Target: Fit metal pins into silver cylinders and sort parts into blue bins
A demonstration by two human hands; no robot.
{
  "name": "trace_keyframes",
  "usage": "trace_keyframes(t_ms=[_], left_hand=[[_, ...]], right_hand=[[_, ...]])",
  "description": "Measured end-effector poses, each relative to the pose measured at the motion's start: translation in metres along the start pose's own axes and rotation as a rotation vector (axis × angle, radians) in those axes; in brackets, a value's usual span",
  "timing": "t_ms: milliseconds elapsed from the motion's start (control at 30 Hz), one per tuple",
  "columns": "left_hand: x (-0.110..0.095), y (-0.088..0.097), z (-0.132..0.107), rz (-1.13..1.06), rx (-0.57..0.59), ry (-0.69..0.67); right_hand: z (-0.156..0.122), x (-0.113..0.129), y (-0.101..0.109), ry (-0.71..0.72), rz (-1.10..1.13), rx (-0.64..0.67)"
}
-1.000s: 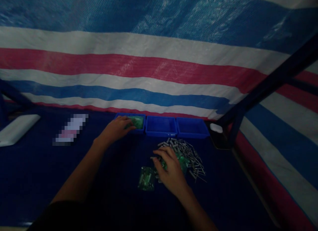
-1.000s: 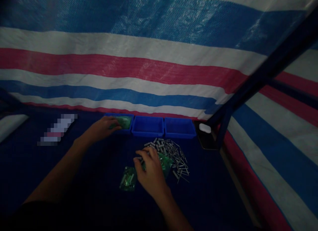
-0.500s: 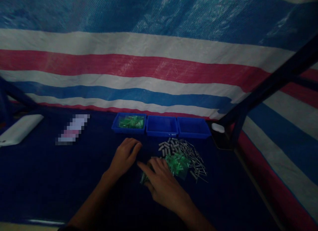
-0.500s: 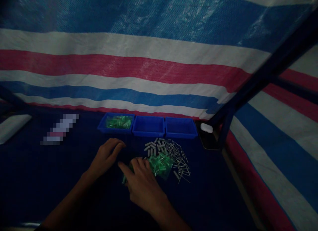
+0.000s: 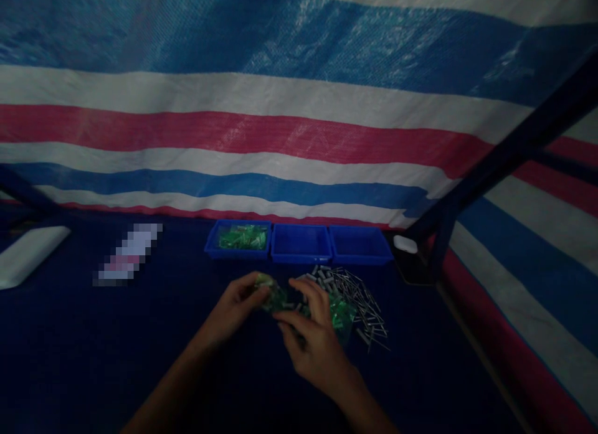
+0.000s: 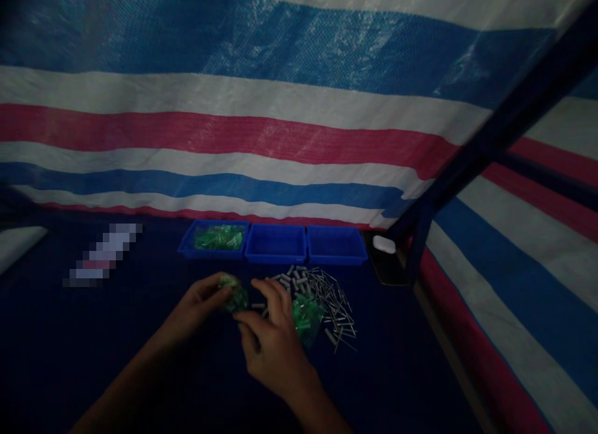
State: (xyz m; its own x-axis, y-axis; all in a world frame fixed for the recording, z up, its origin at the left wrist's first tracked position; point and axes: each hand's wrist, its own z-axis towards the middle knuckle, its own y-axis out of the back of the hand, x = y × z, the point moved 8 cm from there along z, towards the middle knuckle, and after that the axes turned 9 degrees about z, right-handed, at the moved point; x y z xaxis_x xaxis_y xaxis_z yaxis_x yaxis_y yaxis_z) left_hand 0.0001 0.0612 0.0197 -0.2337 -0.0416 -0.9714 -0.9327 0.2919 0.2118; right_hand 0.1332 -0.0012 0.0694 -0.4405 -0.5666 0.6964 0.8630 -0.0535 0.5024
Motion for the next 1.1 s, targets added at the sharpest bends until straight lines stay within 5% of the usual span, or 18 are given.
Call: trace_keyframes(t_ms=[100, 200, 333, 400, 500, 667, 900, 1100], left_hand=[[-0.040, 0.060, 0.013, 0.314, -0.378, -0.181], [-0.064, 0.085, 0.035, 0.642, -0.485, -0.303], [-0.045, 0.078, 0.067, 0.974, -0.412, -0.296], [-0.032, 0.078, 0.070, 1.034, -0.488, -0.242], [-0.026, 0.076, 0.059, 1.021, -0.588, -0.237], [-0.026, 0.074, 0.054, 0.896, -0.535, -0.206], [-0.007, 0.085, 0.073, 0.714, -0.428, -0.116], [-0.003, 0.095, 0.073, 0.669, -0.479, -0.113]], right_hand=[[0.000, -0.001, 0.001, -0.038, -0.008, -0.021], [0.000, -0.002, 0.005, -0.051, -0.007, -0.065], [0.003, -0.011, 0.017, -0.081, -0.042, -0.146], [0.006, -0.018, 0.027, -0.087, -0.080, -0.194], [0.007, -0.030, 0.049, -0.104, -0.133, -0.290], [0.003, -0.051, 0.073, -0.197, -0.172, -0.356], [0.003, -0.062, 0.062, -0.271, -0.091, -0.267], [0.005, -0.059, 0.051, -0.267, -0.076, -0.187]])
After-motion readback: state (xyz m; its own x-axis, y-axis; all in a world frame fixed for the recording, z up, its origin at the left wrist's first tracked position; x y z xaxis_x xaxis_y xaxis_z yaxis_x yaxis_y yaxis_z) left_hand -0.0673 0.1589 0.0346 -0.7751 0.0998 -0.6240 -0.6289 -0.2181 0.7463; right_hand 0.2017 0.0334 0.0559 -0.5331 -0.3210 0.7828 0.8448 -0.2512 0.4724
